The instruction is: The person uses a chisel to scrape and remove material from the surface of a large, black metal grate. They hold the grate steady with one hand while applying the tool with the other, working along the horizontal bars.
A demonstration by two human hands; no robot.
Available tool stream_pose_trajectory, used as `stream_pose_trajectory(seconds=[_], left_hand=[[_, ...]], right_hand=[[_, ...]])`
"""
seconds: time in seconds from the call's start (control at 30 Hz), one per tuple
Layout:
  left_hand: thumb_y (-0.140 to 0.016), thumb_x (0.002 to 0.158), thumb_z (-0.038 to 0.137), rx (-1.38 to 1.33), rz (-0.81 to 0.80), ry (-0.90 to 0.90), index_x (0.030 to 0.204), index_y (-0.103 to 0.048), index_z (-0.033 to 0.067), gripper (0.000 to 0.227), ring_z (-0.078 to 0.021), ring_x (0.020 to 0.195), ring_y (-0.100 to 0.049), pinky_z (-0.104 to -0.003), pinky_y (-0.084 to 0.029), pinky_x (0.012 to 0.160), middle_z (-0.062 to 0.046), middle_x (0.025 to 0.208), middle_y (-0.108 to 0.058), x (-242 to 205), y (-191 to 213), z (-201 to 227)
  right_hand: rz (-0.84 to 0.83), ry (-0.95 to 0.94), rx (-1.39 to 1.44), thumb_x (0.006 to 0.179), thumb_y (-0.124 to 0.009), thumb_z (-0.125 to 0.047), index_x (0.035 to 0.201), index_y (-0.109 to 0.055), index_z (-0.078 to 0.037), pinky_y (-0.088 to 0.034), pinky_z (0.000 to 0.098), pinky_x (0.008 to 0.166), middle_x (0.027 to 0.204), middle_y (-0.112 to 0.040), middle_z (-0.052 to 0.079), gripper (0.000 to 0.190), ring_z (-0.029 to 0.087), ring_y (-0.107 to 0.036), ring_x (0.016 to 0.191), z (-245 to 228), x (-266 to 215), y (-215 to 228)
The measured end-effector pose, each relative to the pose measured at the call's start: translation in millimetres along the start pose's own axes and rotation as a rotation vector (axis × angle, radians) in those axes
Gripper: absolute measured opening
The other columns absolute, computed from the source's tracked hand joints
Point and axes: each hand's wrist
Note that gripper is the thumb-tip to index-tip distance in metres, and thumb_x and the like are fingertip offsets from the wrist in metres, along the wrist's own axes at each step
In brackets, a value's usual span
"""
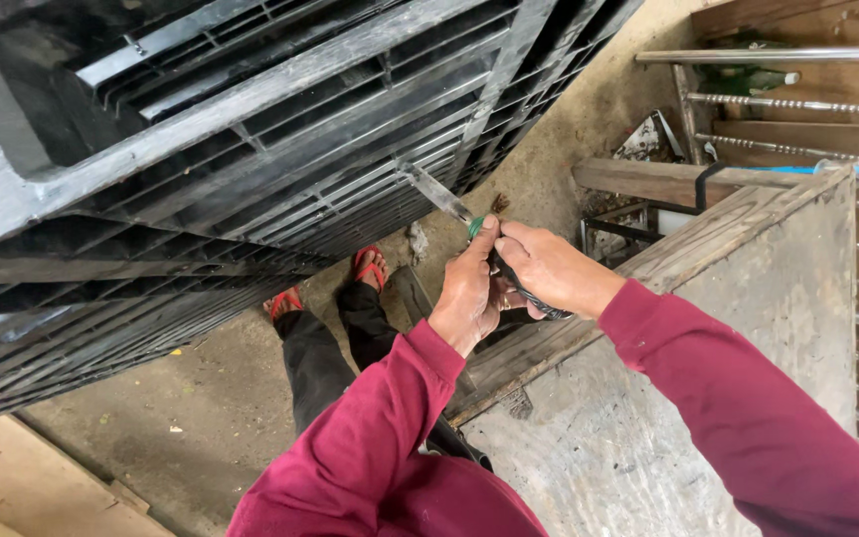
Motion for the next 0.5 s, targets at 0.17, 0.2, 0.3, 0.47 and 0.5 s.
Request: stream_pose_trajectory(seconds=[0.17, 0.2, 0.3, 0.47, 0.5], left_hand=[[-0.064, 0.099, 0.046, -0.005, 0.026, -0.017, 0.111, -0.064, 0.0036, 0.044, -0.0249, 0.061, -0.07, -0.046, -0.061, 0.05, -0.01, 0.092, -0.068, -1.4, 0.3, 0.6], [-0.063, 0.098, 0.046, -0.006, 0.025, -0.016, 0.111, -0.064, 0.0041, 0.043, -0.0251, 0.061, -0.07, -0.046, -0.061, 0.05, -0.01, 0.091, -0.069, -0.7, -0.1, 0.4], [-0.062, 0.098, 0.046, -0.014, 0.008, -0.019, 0.111, -0.064, 0.0049, 0.043, -0.0249, 0.06, -0.07, -0.045, -0.061, 0.05, -0.009, 0.089, -0.068, -0.4, 0.8, -2.4], [-0.061, 0.099, 0.046, -0.019, -0.015, 0.001, 0.106, -0.062, 0.0036, 0.043, -0.0258, 0.06, -0.071, -0.048, -0.061, 0.05, -0.01, 0.087, -0.068, -5.7, -1.4, -3.4], [-0.061, 0.099, 0.045, -0.021, -0.015, 0.004, 0.107, -0.063, 0.004, 0.042, -0.0259, 0.061, -0.071, -0.048, -0.062, 0.052, -0.01, 0.087, -0.068, -7.2, -1.9, -3.2]], right_hand=[[-0.029, -0.069, 0.039, 0.103, -0.042, -0.026, 0.129, -0.059, -0.01, -0.046, 0.039, 0.043, 0.075, -0.066, 0.013, 0.035, 0.022, -0.056, 0.046, -7.5, -2.4, -0.4], [-0.029, -0.072, 0.021, 0.103, -0.042, -0.026, 0.128, -0.059, -0.01, -0.046, 0.0389, 0.044, 0.075, -0.067, 0.014, 0.034, 0.023, -0.056, 0.046, -9.2, -2.5, 0.5], [-0.031, -0.083, -0.025, 0.103, -0.041, -0.026, 0.126, -0.058, -0.009, -0.048, 0.0391, 0.044, 0.074, -0.067, 0.014, 0.033, 0.024, -0.058, 0.045, -11.6, -3.4, 1.2], [-0.009, -0.038, -0.087, 0.103, -0.041, -0.027, 0.126, -0.058, -0.009, -0.05, 0.0376, 0.047, 0.072, -0.069, 0.013, 0.034, 0.023, -0.062, 0.046, -6.6, -5.1, 1.8], [-0.015, -0.043, -0.078, 0.104, -0.041, -0.027, 0.125, -0.058, -0.008, -0.05, 0.038, 0.047, 0.073, -0.068, 0.013, 0.034, 0.023, -0.061, 0.046, -4.8, -5.8, 1.6]])
Point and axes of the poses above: each hand's wrist, its own x-axis towards the middle knuckle, its own y-axis out of the back of the hand, z = x × y
